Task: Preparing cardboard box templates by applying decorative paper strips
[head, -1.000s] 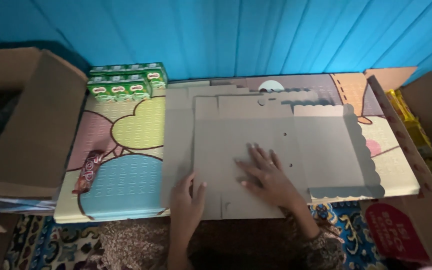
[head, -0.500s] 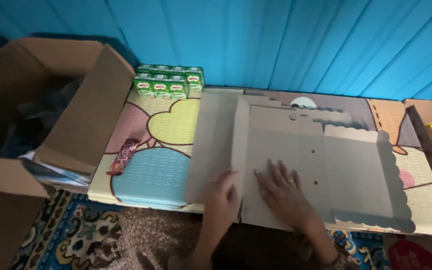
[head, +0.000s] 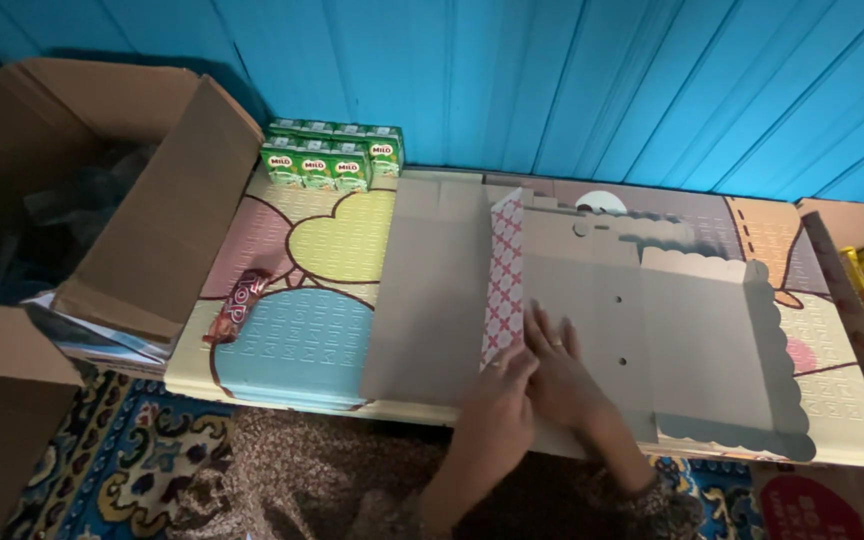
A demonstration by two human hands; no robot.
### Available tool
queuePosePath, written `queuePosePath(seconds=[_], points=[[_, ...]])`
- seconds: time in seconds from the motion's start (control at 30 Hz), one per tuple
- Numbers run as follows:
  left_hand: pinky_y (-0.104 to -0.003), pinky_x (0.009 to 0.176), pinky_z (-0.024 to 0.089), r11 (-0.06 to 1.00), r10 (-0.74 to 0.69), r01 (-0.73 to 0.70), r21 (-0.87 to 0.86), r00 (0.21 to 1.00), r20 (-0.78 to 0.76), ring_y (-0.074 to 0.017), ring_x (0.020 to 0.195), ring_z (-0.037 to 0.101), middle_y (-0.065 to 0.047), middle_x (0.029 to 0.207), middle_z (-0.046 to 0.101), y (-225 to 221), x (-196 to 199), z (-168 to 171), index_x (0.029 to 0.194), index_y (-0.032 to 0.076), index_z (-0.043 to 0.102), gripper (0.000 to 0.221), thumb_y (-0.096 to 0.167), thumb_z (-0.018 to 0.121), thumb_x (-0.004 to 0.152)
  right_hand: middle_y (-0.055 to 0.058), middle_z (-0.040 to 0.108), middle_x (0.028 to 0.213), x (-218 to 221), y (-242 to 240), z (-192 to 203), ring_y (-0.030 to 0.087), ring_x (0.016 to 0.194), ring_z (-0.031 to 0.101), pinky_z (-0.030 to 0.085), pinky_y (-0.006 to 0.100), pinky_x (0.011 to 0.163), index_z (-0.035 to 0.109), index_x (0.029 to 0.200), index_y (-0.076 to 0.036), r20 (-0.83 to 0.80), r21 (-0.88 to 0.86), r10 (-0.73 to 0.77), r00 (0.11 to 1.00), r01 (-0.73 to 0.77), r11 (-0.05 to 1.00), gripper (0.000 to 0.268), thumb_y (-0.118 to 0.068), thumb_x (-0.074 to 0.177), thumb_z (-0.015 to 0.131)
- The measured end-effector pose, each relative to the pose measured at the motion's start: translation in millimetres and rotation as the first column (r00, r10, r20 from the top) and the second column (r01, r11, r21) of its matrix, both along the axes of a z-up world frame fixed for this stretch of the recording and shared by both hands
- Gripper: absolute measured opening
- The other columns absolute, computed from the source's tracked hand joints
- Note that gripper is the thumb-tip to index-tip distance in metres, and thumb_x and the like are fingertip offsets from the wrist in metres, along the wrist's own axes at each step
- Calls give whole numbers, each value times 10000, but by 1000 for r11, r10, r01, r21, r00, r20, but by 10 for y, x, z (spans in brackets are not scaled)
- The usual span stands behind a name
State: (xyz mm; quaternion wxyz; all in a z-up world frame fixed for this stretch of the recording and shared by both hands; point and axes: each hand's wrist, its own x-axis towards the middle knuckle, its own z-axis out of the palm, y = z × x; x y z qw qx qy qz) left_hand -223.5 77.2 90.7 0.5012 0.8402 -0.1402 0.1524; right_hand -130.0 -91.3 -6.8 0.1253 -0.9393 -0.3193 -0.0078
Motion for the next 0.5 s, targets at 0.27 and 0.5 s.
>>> queuePosePath(seconds=[0.27,0.5], points=[[-421,845,535,994,100,-104,20,983,151,-399,1050,663,-232,1348,616,9,40,205,1330,-15,583,431,-19,568,899,84,44,1742,-56,69,218,339,1588,-36,33,652,1185,326,1593,-115,-4,-38,-6,1000,5,999,749,-330,922,583],[-529,1040,450,992,21,-20,123,1000,-9,-492,1319,511,-295,1502,489,67,124,-89,1441,28,478,649,-29,580,803,129,91,1733,-49,40,88,381,1585,29,74,659,1182,383,1557,-112,74,-40,2,997,1,999,697,-381,930,525]])
